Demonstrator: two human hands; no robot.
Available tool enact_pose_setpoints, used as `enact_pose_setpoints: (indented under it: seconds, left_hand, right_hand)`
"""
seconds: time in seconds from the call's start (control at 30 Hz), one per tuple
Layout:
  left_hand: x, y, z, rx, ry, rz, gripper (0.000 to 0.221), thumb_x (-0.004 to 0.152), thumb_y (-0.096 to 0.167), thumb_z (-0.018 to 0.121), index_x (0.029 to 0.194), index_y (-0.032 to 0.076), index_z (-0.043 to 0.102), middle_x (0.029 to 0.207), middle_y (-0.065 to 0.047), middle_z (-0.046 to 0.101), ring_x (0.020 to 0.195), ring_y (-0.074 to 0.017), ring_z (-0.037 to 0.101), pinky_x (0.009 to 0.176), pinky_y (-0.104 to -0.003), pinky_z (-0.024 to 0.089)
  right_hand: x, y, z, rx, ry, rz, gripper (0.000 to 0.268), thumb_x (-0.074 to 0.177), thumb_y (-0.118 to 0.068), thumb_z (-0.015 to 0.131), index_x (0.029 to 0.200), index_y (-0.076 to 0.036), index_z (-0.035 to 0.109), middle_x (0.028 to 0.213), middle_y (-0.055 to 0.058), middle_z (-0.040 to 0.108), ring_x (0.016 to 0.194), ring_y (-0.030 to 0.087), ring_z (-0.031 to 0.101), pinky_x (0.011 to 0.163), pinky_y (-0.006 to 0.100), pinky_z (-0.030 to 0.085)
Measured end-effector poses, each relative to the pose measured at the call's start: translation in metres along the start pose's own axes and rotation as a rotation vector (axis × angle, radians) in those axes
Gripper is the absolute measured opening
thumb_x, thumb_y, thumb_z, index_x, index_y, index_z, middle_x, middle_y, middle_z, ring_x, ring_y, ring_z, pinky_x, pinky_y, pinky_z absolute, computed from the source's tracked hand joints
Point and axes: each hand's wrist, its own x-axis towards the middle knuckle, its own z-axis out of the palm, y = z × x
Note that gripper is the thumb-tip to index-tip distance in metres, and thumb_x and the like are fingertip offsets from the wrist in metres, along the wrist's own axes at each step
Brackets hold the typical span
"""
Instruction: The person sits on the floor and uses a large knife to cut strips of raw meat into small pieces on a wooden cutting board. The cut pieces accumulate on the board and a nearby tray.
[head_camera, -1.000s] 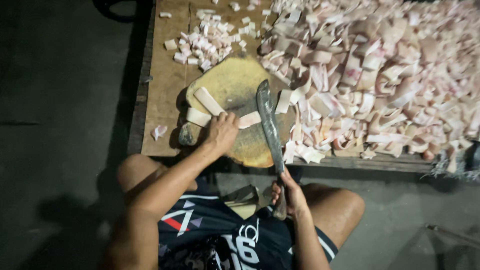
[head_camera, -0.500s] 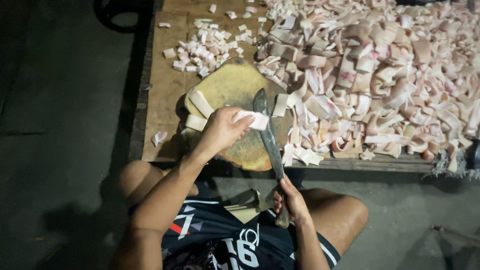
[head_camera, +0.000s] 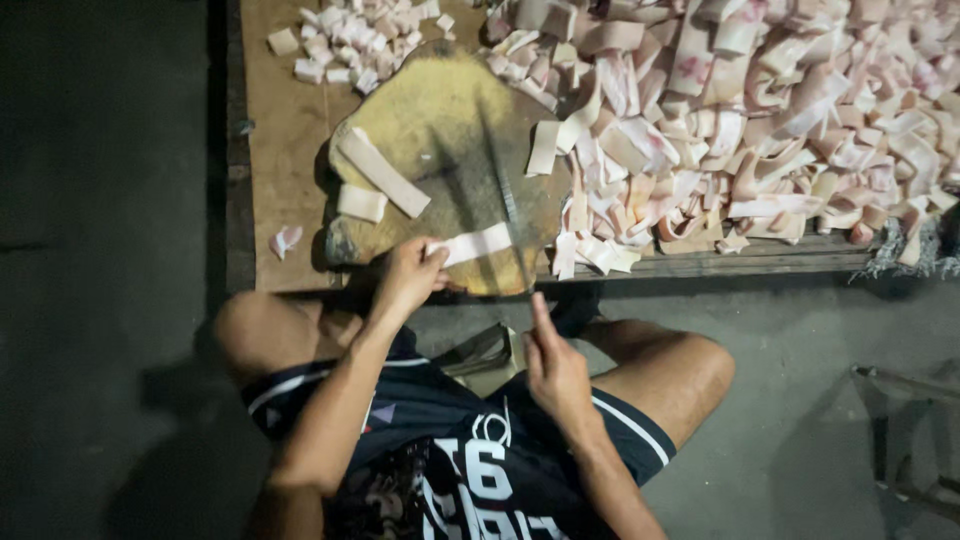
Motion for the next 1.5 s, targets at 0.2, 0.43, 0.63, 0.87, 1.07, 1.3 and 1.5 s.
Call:
enact_pose_setpoints:
  seconds: [0.2,0.43,0.63,0.87,1.07,1.3,1.5]
  left_hand:
    - [-0.008,0.01,-0.016,0.092,0.1,0.039,0.034,0.088,0.016,0.076,0.114,-0.003,0.067,0.08,-0.007,0.075,0.061,-0.0109,0.066,0.051,-0.025,0.053]
    - [0.001,0.007,-0.03,0.134,0.034,-0.021,0.028,0.088,0.012,0.075,0.111,-0.004,0.075,0.081,-0.01,0.076,0.061,-0.0106,0.066,0.054,-0.024,0.054]
    - [-0.001,0.005,-0.032,0.164,0.037,-0.013,0.029,0.087,0.011,0.075,0.112,-0.003,0.073,0.084,-0.008,0.077,0.064,-0.0102,0.07,0.056,-0.025,0.056]
    - [-0.001,-0.001,-0.032,0.269,0.059,0.053,0.023,0.087,0.008,0.074,0.109,0.0,0.075,0.079,-0.007,0.077,0.06,-0.011,0.068,0.054,-0.026,0.053]
    - [0.019,-0.016,-0.025,0.168,0.011,0.068,0.016,0.09,0.004,0.07,0.103,-0.001,0.079,0.077,-0.007,0.074,0.06,-0.0112,0.064,0.053,-0.027,0.05]
    - [0.016,-0.024,-0.027,0.057,0.003,0.022,0.017,0.087,0.005,0.074,0.103,0.0,0.076,0.082,-0.004,0.076,0.066,-0.0081,0.07,0.058,-0.024,0.057]
    - [0.013,-0.007,-0.024,0.113,0.026,0.075,0.018,0.085,0.006,0.074,0.102,-0.001,0.077,0.079,-0.005,0.076,0.063,-0.0083,0.069,0.056,-0.024,0.056]
  right_hand:
    - [0.017,-0.012,0.022,-0.074,-0.085,0.139,0.07,0.096,-0.016,0.063,0.16,-0.022,0.034,0.084,0.024,0.071,0.076,0.044,0.069,0.07,0.05,0.052]
    - [0.006,-0.03,-0.026,0.071,0.065,-0.091,0.067,0.096,-0.004,0.062,0.158,-0.011,0.038,0.084,0.019,0.068,0.067,0.031,0.068,0.068,0.037,0.056]
    - [0.001,-0.015,-0.02,0.091,0.107,-0.207,0.069,0.095,-0.005,0.059,0.158,-0.014,0.036,0.082,0.019,0.069,0.067,0.032,0.068,0.066,0.039,0.056]
    - [0.03,-0.008,0.008,-0.133,-0.119,0.138,0.064,0.098,-0.016,0.065,0.157,-0.024,0.042,0.078,0.025,0.068,0.067,0.041,0.067,0.064,0.048,0.052]
    - [0.011,-0.03,-0.041,0.086,0.063,-0.115,0.063,0.095,-0.002,0.059,0.156,-0.011,0.042,0.08,0.018,0.066,0.066,0.031,0.065,0.068,0.038,0.056]
    - [0.009,-0.025,-0.002,0.056,0.076,-0.209,0.064,0.094,-0.004,0.062,0.155,-0.011,0.044,0.091,0.023,0.069,0.077,0.039,0.069,0.072,0.039,0.056]
    - [0.029,-0.013,0.007,0.121,-0.049,0.028,0.061,0.1,-0.015,0.062,0.157,-0.022,0.045,0.094,0.027,0.069,0.08,0.043,0.071,0.067,0.041,0.056]
